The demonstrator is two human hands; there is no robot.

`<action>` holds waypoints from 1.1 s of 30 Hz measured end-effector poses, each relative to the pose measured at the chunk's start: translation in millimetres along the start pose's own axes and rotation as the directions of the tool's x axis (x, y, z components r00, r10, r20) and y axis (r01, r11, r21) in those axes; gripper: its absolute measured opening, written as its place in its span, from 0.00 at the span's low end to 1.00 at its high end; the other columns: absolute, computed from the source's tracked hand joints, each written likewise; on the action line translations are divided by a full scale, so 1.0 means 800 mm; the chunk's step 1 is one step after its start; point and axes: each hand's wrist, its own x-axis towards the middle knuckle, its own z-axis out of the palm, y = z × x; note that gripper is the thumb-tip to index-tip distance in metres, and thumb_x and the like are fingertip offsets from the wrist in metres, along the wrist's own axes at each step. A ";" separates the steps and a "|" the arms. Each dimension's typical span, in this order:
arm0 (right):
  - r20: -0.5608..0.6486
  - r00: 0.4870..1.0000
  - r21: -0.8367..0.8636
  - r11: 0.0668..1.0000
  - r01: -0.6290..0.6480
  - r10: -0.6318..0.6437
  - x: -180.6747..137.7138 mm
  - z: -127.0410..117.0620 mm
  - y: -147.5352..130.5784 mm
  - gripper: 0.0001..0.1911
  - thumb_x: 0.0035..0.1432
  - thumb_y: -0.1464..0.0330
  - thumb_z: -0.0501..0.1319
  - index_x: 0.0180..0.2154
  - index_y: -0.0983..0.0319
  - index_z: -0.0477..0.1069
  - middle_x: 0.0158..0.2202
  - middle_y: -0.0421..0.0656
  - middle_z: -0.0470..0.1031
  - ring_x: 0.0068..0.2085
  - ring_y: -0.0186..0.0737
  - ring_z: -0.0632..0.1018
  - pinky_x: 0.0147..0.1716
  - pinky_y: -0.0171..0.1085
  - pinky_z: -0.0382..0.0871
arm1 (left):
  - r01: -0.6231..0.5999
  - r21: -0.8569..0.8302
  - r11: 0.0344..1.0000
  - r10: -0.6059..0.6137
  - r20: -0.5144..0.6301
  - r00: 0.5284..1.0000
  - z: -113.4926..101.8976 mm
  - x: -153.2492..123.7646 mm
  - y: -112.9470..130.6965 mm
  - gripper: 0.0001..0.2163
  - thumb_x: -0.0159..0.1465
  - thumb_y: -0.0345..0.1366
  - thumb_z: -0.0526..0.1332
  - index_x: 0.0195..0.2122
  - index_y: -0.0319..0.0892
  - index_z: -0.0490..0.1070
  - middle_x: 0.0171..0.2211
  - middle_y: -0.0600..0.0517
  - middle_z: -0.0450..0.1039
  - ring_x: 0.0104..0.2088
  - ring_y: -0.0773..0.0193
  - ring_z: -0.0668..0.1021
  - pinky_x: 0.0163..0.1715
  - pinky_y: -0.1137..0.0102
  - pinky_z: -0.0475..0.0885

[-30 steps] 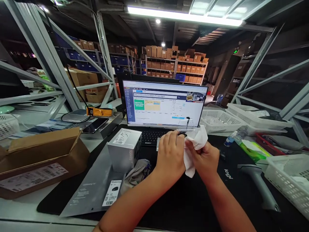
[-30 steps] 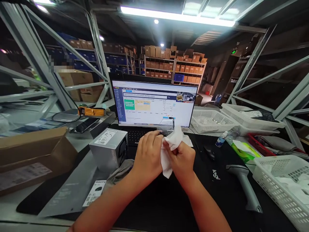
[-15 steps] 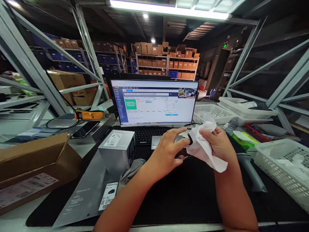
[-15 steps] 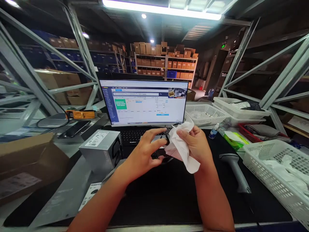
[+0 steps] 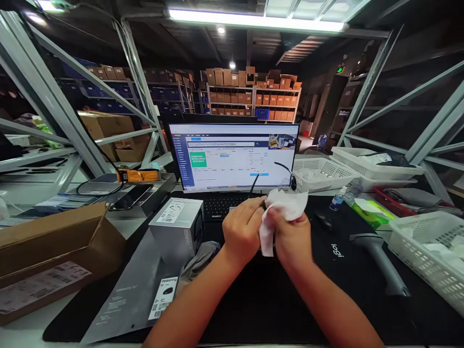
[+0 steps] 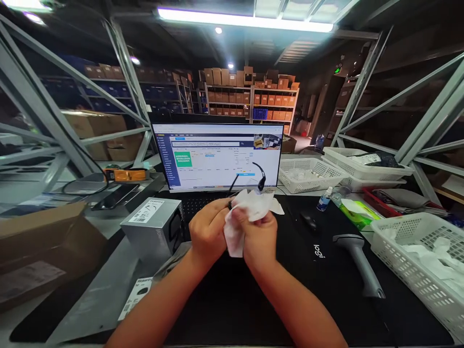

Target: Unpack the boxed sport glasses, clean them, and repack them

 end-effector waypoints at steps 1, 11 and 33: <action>0.000 0.999 0.082 0.995 -0.052 0.053 0.010 -0.004 -0.012 0.18 0.39 0.66 0.79 0.34 0.59 0.79 0.36 0.41 0.83 0.39 0.42 0.82 0.46 0.42 0.77 | -0.041 -0.009 0.999 0.041 0.007 0.999 0.001 0.000 0.003 0.04 0.69 0.31 0.60 0.40 0.41 0.74 0.41 0.44 0.83 0.45 0.56 0.84 0.45 0.64 0.80; -0.015 0.992 -0.106 0.986 0.126 -0.128 -0.022 0.012 0.022 0.15 0.51 0.61 0.74 0.39 0.61 0.81 0.41 0.46 0.84 0.46 0.49 0.82 0.49 0.47 0.77 | 0.035 0.059 0.998 -0.035 -0.004 0.999 0.001 -0.003 0.000 0.06 0.67 0.26 0.58 0.35 0.39 0.74 0.41 0.42 0.83 0.45 0.54 0.84 0.44 0.65 0.81; 0.030 0.985 0.141 0.975 -0.173 0.170 0.038 -0.014 -0.034 0.18 0.40 0.60 0.80 0.34 0.58 0.80 0.33 0.39 0.83 0.33 0.39 0.81 0.37 0.38 0.79 | -0.082 -0.040 0.996 0.084 0.068 0.994 -0.006 0.011 0.000 0.02 0.64 0.28 0.64 0.37 0.42 0.74 0.42 0.48 0.84 0.48 0.57 0.84 0.50 0.66 0.80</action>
